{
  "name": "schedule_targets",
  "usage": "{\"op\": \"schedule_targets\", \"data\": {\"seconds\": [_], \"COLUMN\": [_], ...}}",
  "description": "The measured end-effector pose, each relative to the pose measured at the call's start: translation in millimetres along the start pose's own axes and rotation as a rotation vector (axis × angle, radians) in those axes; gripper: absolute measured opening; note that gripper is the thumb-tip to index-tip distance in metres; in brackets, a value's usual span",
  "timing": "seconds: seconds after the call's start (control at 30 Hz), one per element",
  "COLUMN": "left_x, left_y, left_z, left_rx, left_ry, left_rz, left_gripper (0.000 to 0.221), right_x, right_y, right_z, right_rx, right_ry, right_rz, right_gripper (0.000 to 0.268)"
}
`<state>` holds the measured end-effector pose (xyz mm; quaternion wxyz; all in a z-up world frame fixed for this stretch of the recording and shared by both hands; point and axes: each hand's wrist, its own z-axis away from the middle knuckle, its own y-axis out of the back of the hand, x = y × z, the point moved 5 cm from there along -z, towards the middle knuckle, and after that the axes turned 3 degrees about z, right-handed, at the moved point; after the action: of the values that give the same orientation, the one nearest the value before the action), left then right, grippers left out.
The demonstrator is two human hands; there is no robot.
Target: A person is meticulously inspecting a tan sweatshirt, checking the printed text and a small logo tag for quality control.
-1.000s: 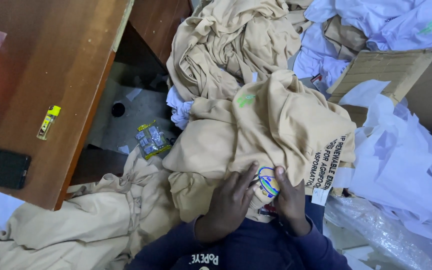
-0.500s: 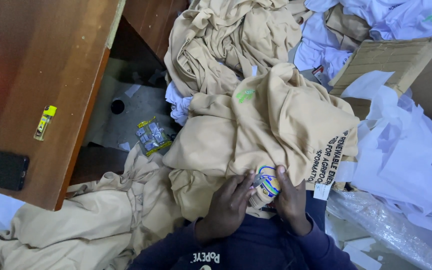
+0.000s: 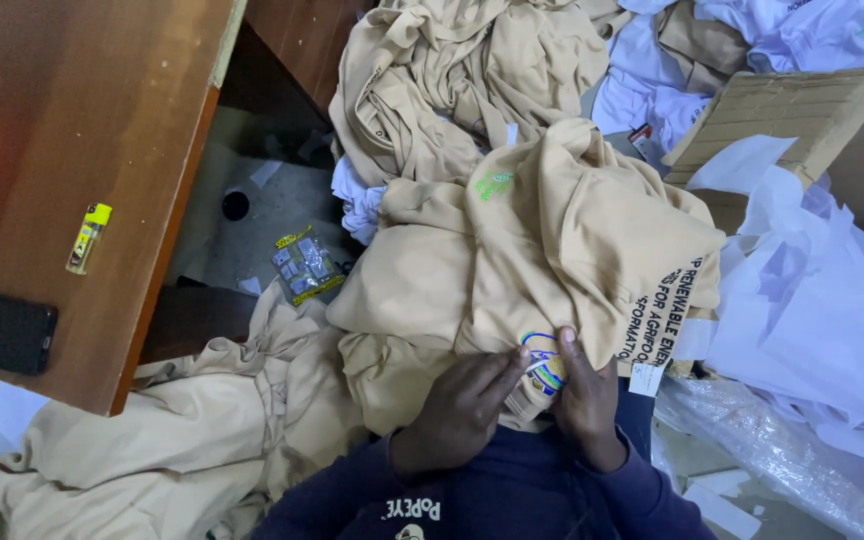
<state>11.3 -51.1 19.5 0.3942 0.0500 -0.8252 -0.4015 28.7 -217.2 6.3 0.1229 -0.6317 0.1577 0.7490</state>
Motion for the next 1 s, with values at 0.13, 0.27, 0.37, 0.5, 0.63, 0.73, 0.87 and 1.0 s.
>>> {"op": "schedule_targets", "data": {"seconds": [0.13,0.27,0.37,0.5,0.63,0.73,0.87,1.0], "left_x": [8,6,5,-1,-1,0,3,3], "left_y": [12,9,13,16,16,16,19,16], "left_z": [-11,-8,-9,-6,-7,-8,-12,-10], "left_rx": [0.055,0.089,0.169,0.235,0.25,0.269,0.244,0.168], "left_ry": [0.037,0.049,0.067,0.111,0.092,0.073,0.056,0.088], "left_rz": [0.057,0.039,0.025,-0.059,-0.053,-0.077,-0.062,-0.049], "left_gripper": [0.04,0.047,0.044,0.045,0.044,0.044,0.04,0.047], "right_x": [5,1,-5,-2,16,6,5,14], "right_y": [3,1,-4,-8,-2,-1,-2,1], "right_z": [0,-1,4,6,4,3,3,4], "right_rx": [0.038,-0.012,-0.014,-0.013,0.002,-0.063,-0.033,-0.002], "right_ry": [-0.013,0.027,-0.056,-0.159,-0.165,0.11,-0.048,0.029], "right_rz": [-0.027,0.057,-0.155,-0.325,-0.335,0.006,-0.18,-0.098], "right_gripper": [0.026,0.03,0.02,0.037,0.03,0.031,0.037,0.031]}}
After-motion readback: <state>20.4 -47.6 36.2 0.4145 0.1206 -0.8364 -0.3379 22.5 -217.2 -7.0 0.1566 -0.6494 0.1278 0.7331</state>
